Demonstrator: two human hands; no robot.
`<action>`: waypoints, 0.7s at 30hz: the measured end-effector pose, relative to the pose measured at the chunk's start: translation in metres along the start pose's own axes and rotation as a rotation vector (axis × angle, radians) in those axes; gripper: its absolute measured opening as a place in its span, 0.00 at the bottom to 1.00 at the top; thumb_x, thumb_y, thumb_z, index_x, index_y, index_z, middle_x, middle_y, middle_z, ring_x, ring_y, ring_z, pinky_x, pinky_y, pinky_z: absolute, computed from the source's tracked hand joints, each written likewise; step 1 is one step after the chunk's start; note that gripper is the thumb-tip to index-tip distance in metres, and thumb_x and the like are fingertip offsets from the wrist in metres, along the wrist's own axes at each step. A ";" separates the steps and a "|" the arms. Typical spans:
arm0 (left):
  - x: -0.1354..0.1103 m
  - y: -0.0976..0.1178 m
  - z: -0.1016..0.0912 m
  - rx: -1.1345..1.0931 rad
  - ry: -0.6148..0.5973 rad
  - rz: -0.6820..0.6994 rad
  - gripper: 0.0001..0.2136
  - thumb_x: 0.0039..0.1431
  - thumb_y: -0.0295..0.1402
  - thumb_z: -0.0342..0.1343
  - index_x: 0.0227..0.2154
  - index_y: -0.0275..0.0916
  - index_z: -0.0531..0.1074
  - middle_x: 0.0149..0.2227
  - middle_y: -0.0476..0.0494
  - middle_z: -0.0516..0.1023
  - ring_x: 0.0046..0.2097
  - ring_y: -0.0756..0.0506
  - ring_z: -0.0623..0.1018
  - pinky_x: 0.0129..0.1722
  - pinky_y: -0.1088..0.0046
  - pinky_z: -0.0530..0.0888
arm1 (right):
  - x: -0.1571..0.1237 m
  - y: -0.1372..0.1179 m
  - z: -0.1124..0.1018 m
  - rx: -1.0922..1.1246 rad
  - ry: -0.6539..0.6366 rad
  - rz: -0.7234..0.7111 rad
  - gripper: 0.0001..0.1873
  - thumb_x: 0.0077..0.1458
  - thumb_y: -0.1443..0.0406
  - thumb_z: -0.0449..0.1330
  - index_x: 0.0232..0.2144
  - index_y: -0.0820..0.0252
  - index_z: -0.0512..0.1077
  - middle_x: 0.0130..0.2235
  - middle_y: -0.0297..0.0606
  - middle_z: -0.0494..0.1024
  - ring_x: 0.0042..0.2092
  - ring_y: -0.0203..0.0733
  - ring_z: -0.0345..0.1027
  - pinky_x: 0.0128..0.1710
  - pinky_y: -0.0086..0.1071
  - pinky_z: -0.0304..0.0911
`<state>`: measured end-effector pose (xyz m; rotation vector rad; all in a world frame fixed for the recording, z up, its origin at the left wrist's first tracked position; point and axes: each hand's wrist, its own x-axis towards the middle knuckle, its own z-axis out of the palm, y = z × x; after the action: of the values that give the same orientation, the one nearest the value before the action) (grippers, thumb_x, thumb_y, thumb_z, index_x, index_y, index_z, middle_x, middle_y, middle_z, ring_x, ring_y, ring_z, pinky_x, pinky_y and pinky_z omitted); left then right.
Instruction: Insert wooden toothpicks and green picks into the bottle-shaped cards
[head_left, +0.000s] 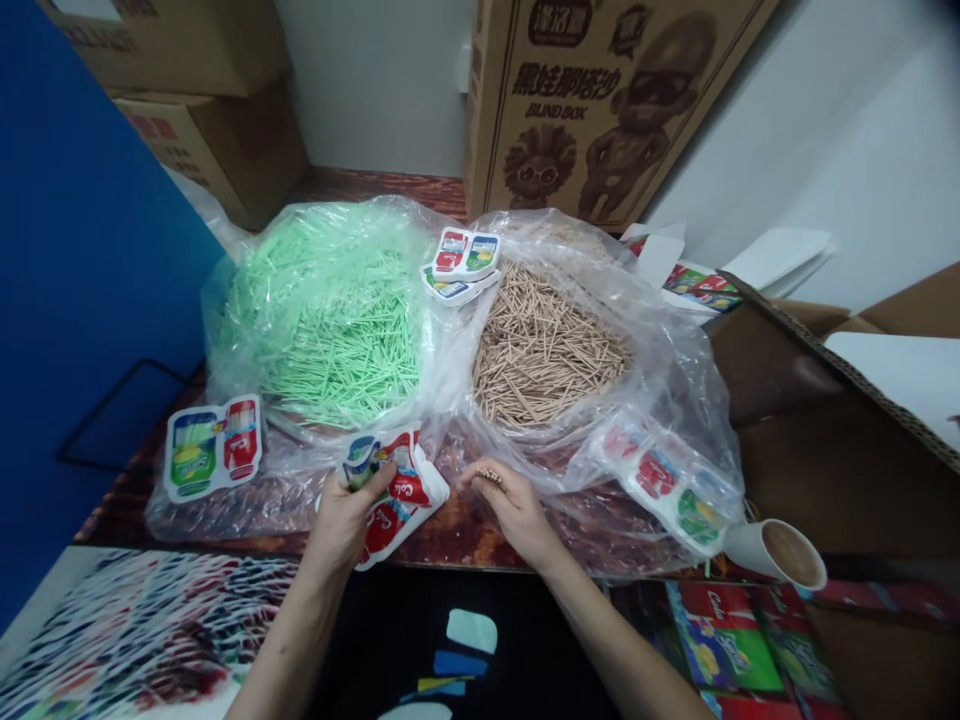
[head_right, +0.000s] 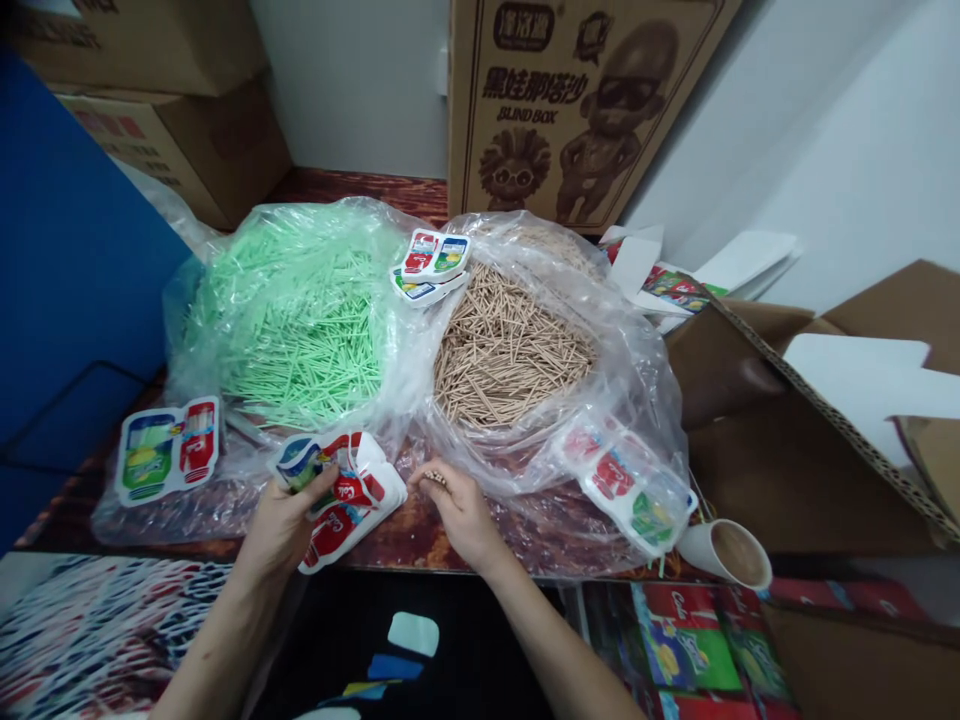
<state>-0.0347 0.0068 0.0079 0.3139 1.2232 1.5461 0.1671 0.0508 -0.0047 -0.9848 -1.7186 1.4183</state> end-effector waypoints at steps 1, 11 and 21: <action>0.000 0.000 -0.002 0.000 -0.001 -0.004 0.14 0.36 0.33 0.73 0.30 0.36 0.80 0.30 0.46 0.83 0.30 0.46 0.81 0.35 0.71 0.78 | 0.001 -0.001 0.001 -0.001 -0.003 -0.002 0.09 0.62 0.64 0.52 0.34 0.57 0.72 0.34 0.35 0.75 0.40 0.40 0.69 0.43 0.31 0.61; -0.003 -0.005 -0.012 -0.006 -0.035 -0.012 0.13 0.40 0.31 0.71 0.32 0.37 0.79 0.30 0.48 0.83 0.29 0.46 0.81 0.32 0.71 0.78 | 0.007 -0.006 0.006 -0.017 -0.034 -0.010 0.09 0.63 0.65 0.52 0.35 0.58 0.72 0.34 0.35 0.75 0.40 0.40 0.69 0.43 0.32 0.61; -0.005 -0.006 -0.011 0.077 -0.045 0.019 0.14 0.41 0.33 0.70 0.33 0.37 0.79 0.33 0.47 0.83 0.33 0.44 0.81 0.36 0.69 0.78 | 0.011 -0.010 0.006 -0.012 -0.047 -0.017 0.10 0.62 0.64 0.52 0.34 0.58 0.72 0.34 0.36 0.75 0.39 0.40 0.69 0.43 0.33 0.62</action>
<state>-0.0374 -0.0041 -0.0003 0.4094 1.2500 1.5025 0.1552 0.0567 0.0048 -0.9478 -1.7677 1.4325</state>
